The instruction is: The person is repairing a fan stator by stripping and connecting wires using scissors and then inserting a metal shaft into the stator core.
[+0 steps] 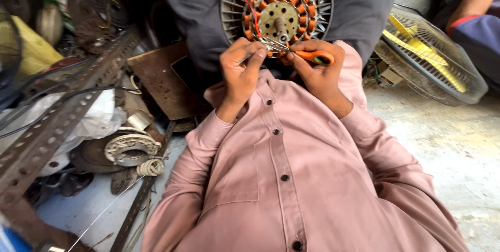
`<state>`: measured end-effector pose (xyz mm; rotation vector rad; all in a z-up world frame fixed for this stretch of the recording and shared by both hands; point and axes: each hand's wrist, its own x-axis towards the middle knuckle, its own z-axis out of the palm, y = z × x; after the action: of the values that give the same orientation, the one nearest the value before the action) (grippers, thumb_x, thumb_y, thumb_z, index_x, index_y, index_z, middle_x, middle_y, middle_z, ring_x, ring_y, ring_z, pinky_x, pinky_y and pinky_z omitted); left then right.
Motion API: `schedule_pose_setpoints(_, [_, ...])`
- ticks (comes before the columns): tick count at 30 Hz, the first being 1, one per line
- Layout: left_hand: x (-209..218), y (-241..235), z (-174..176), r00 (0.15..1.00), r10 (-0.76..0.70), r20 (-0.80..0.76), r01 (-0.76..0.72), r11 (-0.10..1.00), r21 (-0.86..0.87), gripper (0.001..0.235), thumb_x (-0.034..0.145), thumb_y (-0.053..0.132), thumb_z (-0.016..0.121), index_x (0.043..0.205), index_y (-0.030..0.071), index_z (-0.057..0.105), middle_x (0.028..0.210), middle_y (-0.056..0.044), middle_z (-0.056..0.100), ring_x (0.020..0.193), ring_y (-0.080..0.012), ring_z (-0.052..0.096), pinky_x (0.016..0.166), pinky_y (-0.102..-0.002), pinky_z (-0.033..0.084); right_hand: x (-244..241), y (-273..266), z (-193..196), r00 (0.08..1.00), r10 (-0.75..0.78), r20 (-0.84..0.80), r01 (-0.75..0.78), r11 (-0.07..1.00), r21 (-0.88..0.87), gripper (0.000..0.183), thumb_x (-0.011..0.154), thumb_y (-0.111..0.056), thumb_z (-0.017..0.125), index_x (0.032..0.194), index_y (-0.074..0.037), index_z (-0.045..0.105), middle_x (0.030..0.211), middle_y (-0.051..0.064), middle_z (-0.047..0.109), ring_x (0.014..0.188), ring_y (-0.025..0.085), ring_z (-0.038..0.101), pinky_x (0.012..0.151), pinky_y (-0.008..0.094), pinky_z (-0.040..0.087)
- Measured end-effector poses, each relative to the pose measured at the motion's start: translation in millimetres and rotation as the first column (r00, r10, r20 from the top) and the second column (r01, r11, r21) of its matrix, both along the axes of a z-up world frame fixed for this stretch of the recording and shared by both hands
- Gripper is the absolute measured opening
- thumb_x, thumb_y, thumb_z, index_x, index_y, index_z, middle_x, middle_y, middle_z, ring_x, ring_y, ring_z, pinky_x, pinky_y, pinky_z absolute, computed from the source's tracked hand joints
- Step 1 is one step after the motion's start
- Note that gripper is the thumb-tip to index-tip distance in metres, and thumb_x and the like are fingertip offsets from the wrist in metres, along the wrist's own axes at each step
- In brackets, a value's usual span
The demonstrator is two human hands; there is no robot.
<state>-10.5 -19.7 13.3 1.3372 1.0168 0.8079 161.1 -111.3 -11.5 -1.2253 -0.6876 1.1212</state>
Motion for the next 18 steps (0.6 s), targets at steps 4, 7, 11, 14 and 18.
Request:
schedule_pose_setpoints(4, [-3,3,19,0.959,0.006,-0.283,0.063,0.971,0.231,0.009,0.095,0.004,0.074,0.1,-0.003,0.074,0.08,-0.005,0.061,0.068,-0.011,0.056,0.062,-0.027,0.042,5,1,-3,0.984,-0.066,-0.167,0.055,0.996,-0.065,0.011,0.098,0.007,0.069,0.108,0.006,0.066,0.095,0.014,0.074,0.086,0.019,0.075,0.082,0.031,0.063])
schedule_pose_setpoints(7, [-6,2,32,0.946,0.056,-0.319,0.043,0.954,0.296,0.015,0.09,0.007,0.079,0.1,-0.002,0.074,0.083,-0.009,0.063,0.069,-0.0168,0.058,0.061,-0.03,0.046,7,-2,-3,0.979,-0.081,-0.187,0.067,0.995,-0.08,0.011,0.098,0.005,0.069,0.108,0.006,0.066,0.095,0.014,0.074,0.085,0.02,0.076,0.081,0.032,0.064])
schedule_pose_setpoints(11, [-3,7,39,0.949,0.045,-0.313,0.12,0.865,0.487,0.031,0.084,0.015,0.084,0.105,-0.003,0.069,0.091,-0.012,0.063,0.08,-0.0258,0.062,0.071,-0.036,0.05,4,-7,0,0.996,-0.027,-0.087,0.021,0.998,-0.067,0.012,0.099,0.004,0.07,0.11,0.007,0.066,0.097,0.014,0.074,0.087,0.019,0.075,0.081,0.03,0.062])
schedule_pose_setpoints(14, [9,10,37,0.945,0.062,-0.322,0.106,0.871,0.48,0.028,0.087,0.015,0.083,0.105,-0.002,0.068,0.092,-0.012,0.064,0.081,-0.0261,0.064,0.072,-0.036,0.052,1,-3,2,0.996,-0.017,-0.087,0.013,0.999,-0.044,0.013,0.099,0.004,0.071,0.111,0.007,0.067,0.1,0.014,0.074,0.088,0.018,0.074,0.083,0.03,0.062])
schedule_pose_setpoints(18, [17,7,34,0.944,0.086,-0.318,0.032,0.936,0.35,0.01,0.099,0.008,0.074,0.103,0.0,0.07,0.092,-0.01,0.066,0.077,-0.023,0.067,0.068,-0.034,0.052,1,3,4,0.996,-0.018,0.086,0.022,0.999,-0.045,0.017,0.093,0.007,0.078,0.107,0.009,0.068,0.097,0.016,0.072,0.086,0.019,0.071,0.079,0.028,0.057])
